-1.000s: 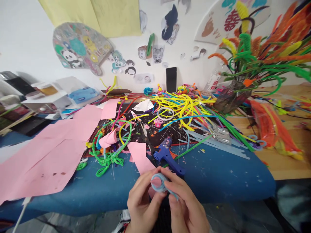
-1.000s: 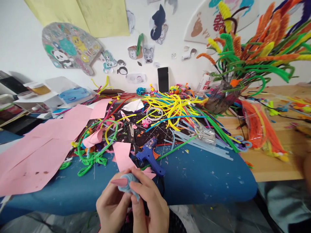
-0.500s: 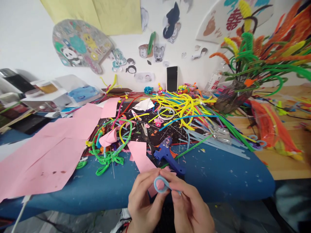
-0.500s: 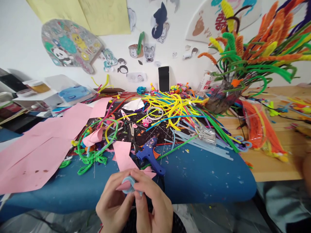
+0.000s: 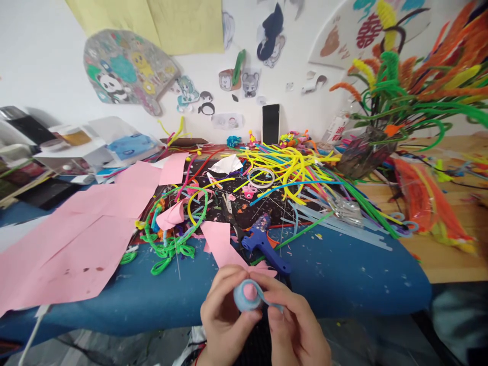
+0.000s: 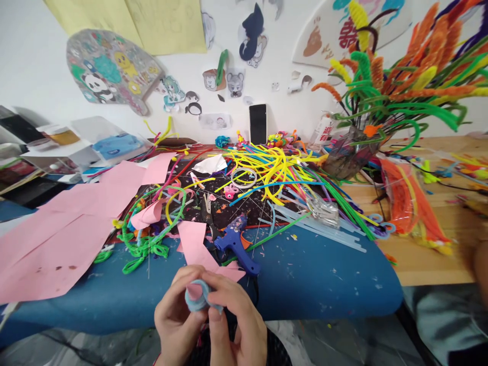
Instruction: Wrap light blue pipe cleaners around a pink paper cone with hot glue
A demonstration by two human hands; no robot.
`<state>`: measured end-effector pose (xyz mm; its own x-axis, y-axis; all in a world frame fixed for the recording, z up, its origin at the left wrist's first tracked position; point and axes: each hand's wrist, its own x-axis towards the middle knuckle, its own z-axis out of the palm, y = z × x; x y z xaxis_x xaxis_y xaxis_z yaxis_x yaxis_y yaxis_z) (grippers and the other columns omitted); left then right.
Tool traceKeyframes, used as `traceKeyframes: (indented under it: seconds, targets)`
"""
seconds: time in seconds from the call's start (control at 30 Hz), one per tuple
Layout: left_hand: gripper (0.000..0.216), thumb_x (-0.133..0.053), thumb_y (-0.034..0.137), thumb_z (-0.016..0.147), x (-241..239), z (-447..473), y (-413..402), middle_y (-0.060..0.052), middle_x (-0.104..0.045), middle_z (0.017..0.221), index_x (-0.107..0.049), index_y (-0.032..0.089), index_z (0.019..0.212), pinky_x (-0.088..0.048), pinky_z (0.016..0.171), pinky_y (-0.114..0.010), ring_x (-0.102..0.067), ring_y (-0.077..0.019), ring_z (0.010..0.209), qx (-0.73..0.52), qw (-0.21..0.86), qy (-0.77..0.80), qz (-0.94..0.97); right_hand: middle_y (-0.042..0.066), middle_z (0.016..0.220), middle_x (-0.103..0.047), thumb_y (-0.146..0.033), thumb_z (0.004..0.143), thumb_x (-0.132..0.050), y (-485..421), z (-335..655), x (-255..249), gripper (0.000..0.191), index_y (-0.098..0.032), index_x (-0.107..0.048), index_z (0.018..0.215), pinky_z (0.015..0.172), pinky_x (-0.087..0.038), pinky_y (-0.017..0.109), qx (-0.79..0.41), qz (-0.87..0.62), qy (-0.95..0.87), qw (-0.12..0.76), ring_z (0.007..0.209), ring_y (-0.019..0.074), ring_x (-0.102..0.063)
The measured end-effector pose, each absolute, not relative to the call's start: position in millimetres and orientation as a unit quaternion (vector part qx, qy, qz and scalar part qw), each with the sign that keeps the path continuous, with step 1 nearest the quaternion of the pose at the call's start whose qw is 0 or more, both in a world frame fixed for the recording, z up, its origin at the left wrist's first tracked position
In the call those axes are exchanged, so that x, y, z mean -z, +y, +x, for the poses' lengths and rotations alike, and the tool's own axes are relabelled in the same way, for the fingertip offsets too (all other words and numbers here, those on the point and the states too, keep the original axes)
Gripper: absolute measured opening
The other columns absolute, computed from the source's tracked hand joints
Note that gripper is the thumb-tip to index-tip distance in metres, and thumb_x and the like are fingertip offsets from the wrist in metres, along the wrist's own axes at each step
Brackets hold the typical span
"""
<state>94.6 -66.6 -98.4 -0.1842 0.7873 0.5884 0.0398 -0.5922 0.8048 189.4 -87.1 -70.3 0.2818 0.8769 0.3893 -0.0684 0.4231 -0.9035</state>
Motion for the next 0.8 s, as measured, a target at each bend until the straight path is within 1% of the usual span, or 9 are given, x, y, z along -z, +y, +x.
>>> traceKeyframes:
  seconds: [0.1, 0.2, 0.33, 0.4, 0.43, 0.53, 0.63, 0.73, 0.8]
  targets:
    - [0.041, -0.071, 0.049, 0.093, 104.8, 90.7, -68.1, -0.004, -0.065, 0.099, -0.072, 0.024, 0.125, -0.057, 0.077, -0.026, -0.064, -0.0169, 0.089, -0.682, 0.319, 0.335, 0.566, 0.001, 0.106, -0.079, -0.035, 0.106, -0.057, -86.5, 189.8, 67.5, 0.016, -0.029, -0.070, 0.101, 0.090, -0.059, 0.026, -0.358, -0.407, -0.490, 0.683, 0.102, 0.0148, -0.073]
    - [0.038, -0.069, 0.053, 0.092, 112.3, 91.1, -70.0, -0.004, -0.062, 0.097, -0.073, 0.025, 0.118, -0.055, 0.076, -0.029, -0.061, -0.0192, 0.088, -0.686, 0.379, 0.320, 0.533, 0.002, 0.100, -0.077, -0.035, 0.105, -0.057, -85.9, 191.1, 67.6, 0.016, -0.027, -0.070, 0.099, 0.082, -0.059, 0.025, -0.363, -0.401, -0.499, 0.677, 0.093, 0.0147, -0.072]
    - [0.034, -0.072, 0.052, 0.089, 111.1, 96.1, -70.7, -0.005, -0.061, 0.094, -0.072, 0.024, 0.108, -0.054, 0.075, -0.030, -0.060, -0.0215, 0.088, -0.691, 0.462, 0.304, 0.465, 0.004, 0.101, -0.074, -0.036, 0.103, -0.059, -84.4, 196.6, 74.4, 0.014, -0.027, -0.069, 0.105, 0.084, -0.060, 0.029, -0.351, -0.394, -0.537, 0.658, 0.095, 0.0181, -0.071]
    - [0.033, -0.075, 0.053, 0.086, 106.7, 98.0, -71.1, -0.004, -0.062, 0.091, -0.072, 0.023, 0.100, -0.053, 0.074, -0.028, -0.059, -0.0201, 0.085, -0.688, 0.498, 0.321, 0.418, 0.005, 0.104, -0.073, -0.029, 0.100, -0.061, -82.8, 201.8, 80.6, 0.012, -0.027, -0.069, 0.109, 0.086, -0.061, 0.030, -0.336, -0.411, -0.573, 0.624, 0.098, 0.0197, -0.072]
    - [0.033, -0.077, 0.052, 0.084, 104.6, 98.5, -71.4, -0.004, -0.062, 0.091, -0.072, 0.022, 0.097, -0.053, 0.074, -0.028, -0.059, -0.0195, 0.084, -0.685, 0.516, 0.332, 0.393, 0.006, 0.106, -0.073, -0.024, 0.097, -0.062, -81.7, 204.7, 84.1, 0.016, -0.026, -0.069, 0.112, 0.088, -0.061, 0.030, -0.327, -0.417, -0.598, 0.601, 0.100, 0.0202, -0.072]
    - [0.032, -0.080, 0.050, 0.082, 102.1, 98.7, -72.5, -0.004, -0.063, 0.092, -0.073, 0.022, 0.096, -0.055, 0.080, -0.031, -0.062, -0.0197, 0.084, -0.670, 0.552, 0.357, 0.346, 0.007, 0.114, -0.073, -0.012, 0.087, -0.066, -78.1, 212.3, 93.3, 0.037, -0.024, -0.066, 0.122, 0.092, -0.062, 0.032, -0.286, -0.421, -0.672, 0.538, 0.107, 0.0223, -0.072]
    - [0.027, -0.082, 0.044, 0.082, 102.3, 98.5, -72.5, -0.004, -0.063, 0.091, -0.075, 0.022, 0.096, -0.056, 0.080, -0.030, -0.062, -0.0195, 0.085, -0.682, 0.513, 0.371, 0.366, 0.009, 0.117, -0.073, -0.010, 0.087, -0.065, -74.7, 215.6, 97.8, 0.040, -0.022, -0.064, 0.125, 0.094, -0.062, 0.033, -0.259, -0.422, -0.701, 0.513, 0.110, 0.0234, -0.072]
    - [0.021, -0.083, 0.036, 0.082, 97.8, 98.0, -71.3, -0.003, -0.063, 0.090, -0.076, 0.024, 0.098, -0.056, 0.074, -0.025, -0.063, -0.0180, 0.084, -0.694, 0.435, 0.374, 0.436, 0.009, 0.116, -0.074, -0.011, 0.088, -0.064, -72.3, 216.0, 98.9, 0.039, -0.022, -0.062, 0.125, 0.095, -0.062, 0.032, -0.269, -0.406, -0.703, 0.518, 0.109, 0.0217, -0.073]
    - [0.019, -0.082, 0.029, 0.084, 91.9, 97.0, -71.0, -0.003, -0.063, 0.091, -0.076, 0.025, 0.101, -0.056, 0.074, -0.022, -0.064, -0.0165, 0.084, -0.689, 0.376, 0.374, 0.493, 0.008, 0.115, -0.075, -0.010, 0.086, -0.065, -71.3, 215.7, 99.1, 0.041, -0.023, -0.062, 0.125, 0.093, -0.063, 0.031, -0.282, -0.389, -0.702, 0.526, 0.105, 0.0210, -0.074]
